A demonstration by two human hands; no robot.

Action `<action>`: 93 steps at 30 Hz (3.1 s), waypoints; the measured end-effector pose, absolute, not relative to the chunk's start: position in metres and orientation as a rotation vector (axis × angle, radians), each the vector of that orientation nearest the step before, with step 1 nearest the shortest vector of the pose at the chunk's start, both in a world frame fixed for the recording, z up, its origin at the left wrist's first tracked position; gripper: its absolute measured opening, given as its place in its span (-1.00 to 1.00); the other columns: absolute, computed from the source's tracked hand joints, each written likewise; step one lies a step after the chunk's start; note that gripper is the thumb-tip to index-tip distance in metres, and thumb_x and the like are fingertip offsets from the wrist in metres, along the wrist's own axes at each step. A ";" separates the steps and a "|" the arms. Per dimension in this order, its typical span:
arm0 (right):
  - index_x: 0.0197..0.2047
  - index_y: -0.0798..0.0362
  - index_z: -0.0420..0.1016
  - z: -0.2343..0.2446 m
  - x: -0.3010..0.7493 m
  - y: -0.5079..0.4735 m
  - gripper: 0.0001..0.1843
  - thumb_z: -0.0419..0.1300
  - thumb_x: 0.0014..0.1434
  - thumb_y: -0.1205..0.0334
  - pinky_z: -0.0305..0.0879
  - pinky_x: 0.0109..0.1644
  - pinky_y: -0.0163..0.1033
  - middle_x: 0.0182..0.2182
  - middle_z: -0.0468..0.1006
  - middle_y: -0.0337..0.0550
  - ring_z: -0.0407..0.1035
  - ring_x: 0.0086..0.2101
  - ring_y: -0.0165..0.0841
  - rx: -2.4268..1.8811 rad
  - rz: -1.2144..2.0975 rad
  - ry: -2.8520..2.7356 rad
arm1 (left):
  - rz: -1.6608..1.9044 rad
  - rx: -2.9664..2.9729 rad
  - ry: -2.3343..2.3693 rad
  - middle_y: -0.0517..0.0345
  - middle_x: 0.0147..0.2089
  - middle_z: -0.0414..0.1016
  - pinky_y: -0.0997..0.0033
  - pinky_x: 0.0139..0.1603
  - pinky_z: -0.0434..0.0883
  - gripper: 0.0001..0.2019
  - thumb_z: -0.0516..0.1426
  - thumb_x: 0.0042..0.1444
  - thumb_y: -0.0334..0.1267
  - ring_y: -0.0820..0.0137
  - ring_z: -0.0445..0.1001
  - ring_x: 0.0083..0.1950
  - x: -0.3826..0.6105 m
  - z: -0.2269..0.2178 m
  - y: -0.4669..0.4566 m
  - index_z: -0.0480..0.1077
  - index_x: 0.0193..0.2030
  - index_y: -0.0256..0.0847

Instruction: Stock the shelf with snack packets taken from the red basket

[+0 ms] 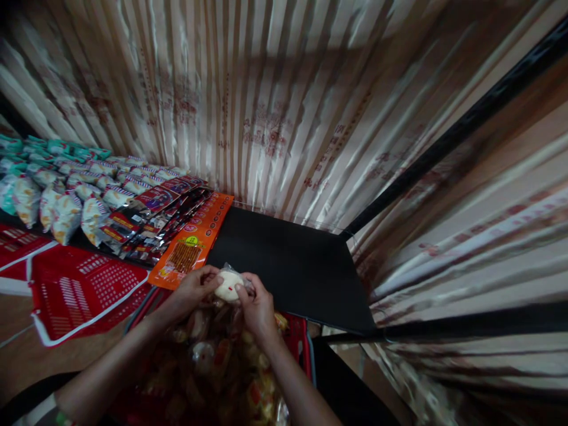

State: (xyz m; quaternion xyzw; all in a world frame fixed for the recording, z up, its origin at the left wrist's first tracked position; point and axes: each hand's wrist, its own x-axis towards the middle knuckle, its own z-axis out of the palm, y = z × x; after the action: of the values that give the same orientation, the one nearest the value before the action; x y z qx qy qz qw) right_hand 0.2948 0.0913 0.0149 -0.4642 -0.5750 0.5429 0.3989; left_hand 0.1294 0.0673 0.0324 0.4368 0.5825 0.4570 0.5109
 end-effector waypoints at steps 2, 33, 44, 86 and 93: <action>-0.19 0.03 0.38 0.021 0.297 0.096 -0.69 0.19 0.04 0.04 0.37 -0.43 -0.37 -0.39 0.51 -0.23 0.42 -0.43 -0.41 -1.180 1.301 -1.492 | 1.081 1.127 1.490 0.16 -0.35 0.47 0.47 -0.30 0.36 -0.70 0.12 -0.05 -0.05 0.42 0.42 -0.30 0.130 0.029 0.074 0.40 -0.27 -0.23; -0.09 0.03 0.41 0.019 0.305 0.171 -0.78 0.07 0.19 0.24 0.29 0.09 -0.05 0.00 0.38 0.01 0.27 0.02 -0.22 -0.903 0.409 -2.373 | 1.115 0.884 1.311 0.30 -0.46 0.37 0.58 -0.46 0.25 -0.70 0.04 -0.15 -0.51 0.55 0.32 -0.48 0.131 0.034 0.156 0.34 -0.21 -0.25; 0.25 0.01 0.13 0.040 0.293 0.211 -0.33 0.19 0.06 0.32 0.33 0.00 -0.17 0.19 0.24 0.01 0.36 -0.04 -0.29 -1.106 0.562 -2.483 | 0.708 1.439 1.399 0.27 -0.40 0.35 0.55 -0.46 0.24 -0.34 0.02 -0.07 -0.48 0.51 0.31 -0.44 0.121 0.045 0.188 0.09 0.25 -0.22; -0.34 0.14 0.51 -0.022 0.213 0.368 -0.74 0.12 0.12 0.12 0.23 -0.58 -0.44 -0.57 0.55 -0.16 0.45 -0.56 -0.42 -1.684 0.907 -1.445 | 0.439 1.968 2.023 -0.24 0.36 -0.05 0.29 0.33 0.03 -0.45 -0.09 0.05 -0.55 0.21 -0.06 0.38 0.128 0.008 0.290 0.09 0.24 -0.50; -0.30 0.10 0.54 -0.025 0.209 0.379 -0.71 0.09 0.14 0.09 0.32 -0.46 -0.35 -0.56 0.56 -0.13 0.47 -0.47 -0.33 -1.774 0.691 -1.576 | 0.448 1.998 2.033 -0.29 0.35 -0.04 0.23 0.32 0.06 -0.45 -0.11 0.06 -0.54 0.20 -0.04 0.37 0.127 0.007 0.301 0.07 0.25 -0.53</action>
State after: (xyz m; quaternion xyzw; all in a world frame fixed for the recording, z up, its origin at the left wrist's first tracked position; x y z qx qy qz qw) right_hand 0.2093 0.3792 -0.0249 -0.6777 -0.6024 0.2640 0.3288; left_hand 0.1266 0.3009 0.0066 0.6868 0.6988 0.1539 0.1275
